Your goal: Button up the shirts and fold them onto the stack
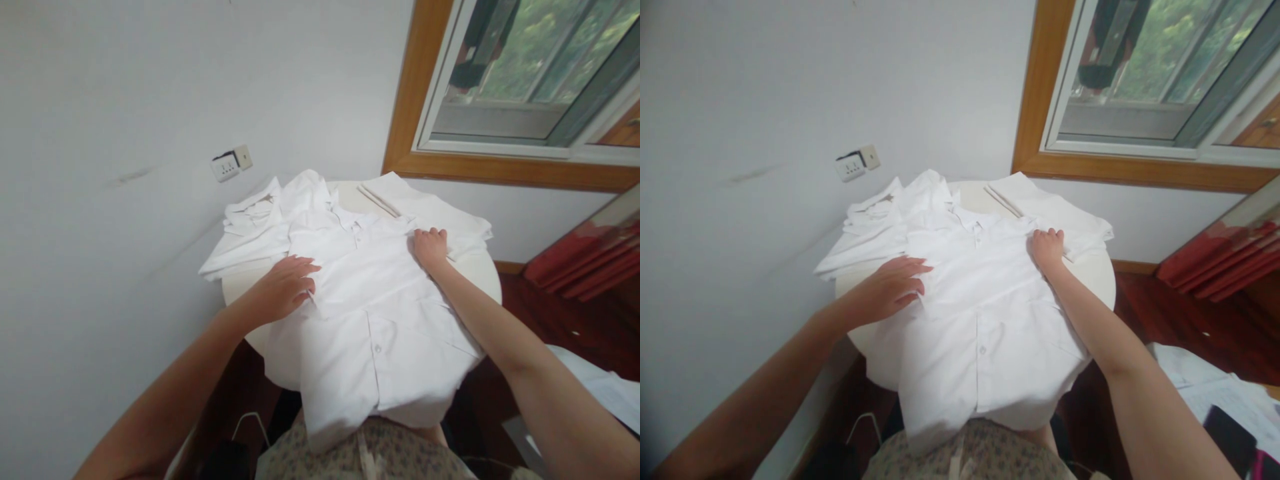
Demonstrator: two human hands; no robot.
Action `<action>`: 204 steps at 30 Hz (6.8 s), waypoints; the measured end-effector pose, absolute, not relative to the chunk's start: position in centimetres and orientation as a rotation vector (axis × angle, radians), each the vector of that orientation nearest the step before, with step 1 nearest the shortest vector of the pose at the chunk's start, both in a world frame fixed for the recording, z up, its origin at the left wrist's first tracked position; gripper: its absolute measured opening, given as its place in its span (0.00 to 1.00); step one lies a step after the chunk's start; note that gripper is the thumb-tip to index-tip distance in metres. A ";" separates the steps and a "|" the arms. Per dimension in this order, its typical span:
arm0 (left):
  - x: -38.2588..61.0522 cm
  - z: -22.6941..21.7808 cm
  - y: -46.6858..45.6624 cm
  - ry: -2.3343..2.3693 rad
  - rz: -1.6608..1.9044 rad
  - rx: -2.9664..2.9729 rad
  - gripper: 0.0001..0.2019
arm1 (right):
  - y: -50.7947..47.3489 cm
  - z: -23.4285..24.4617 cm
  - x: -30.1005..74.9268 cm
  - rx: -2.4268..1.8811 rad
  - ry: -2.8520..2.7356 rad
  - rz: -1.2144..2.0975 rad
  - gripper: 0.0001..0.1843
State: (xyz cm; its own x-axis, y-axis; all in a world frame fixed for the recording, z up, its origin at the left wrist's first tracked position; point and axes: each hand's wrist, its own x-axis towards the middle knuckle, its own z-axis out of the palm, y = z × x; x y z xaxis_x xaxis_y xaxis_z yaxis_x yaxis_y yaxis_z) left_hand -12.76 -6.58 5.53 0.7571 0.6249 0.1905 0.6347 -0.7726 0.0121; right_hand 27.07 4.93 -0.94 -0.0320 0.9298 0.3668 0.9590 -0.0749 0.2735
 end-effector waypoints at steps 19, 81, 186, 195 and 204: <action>-13.4 7.4 -11.6 -1.413 0.052 -2.905 0.08 | 4.9 -1.0 27.1 -2.158 -2.082 -0.640 0.18; -16.6 4.6 -5.7 -0.959 -0.422 -3.238 0.13 | -5.3 4.8 35.0 -1.176 -2.433 1.107 0.23; -14.9 -1.7 -16.9 -1.398 -0.246 -2.617 0.30 | -13.5 -3.2 31.7 -1.568 -2.448 -0.016 0.31; -15.0 1.3 -15.8 -1.399 -0.380 -2.590 0.25 | -13.3 -1.3 30.9 -1.507 -2.390 0.055 0.25; -8.0 0.0 -10.8 -1.281 -0.338 -2.722 0.25 | -12.5 -0.2 21.4 -1.471 -2.483 0.026 0.31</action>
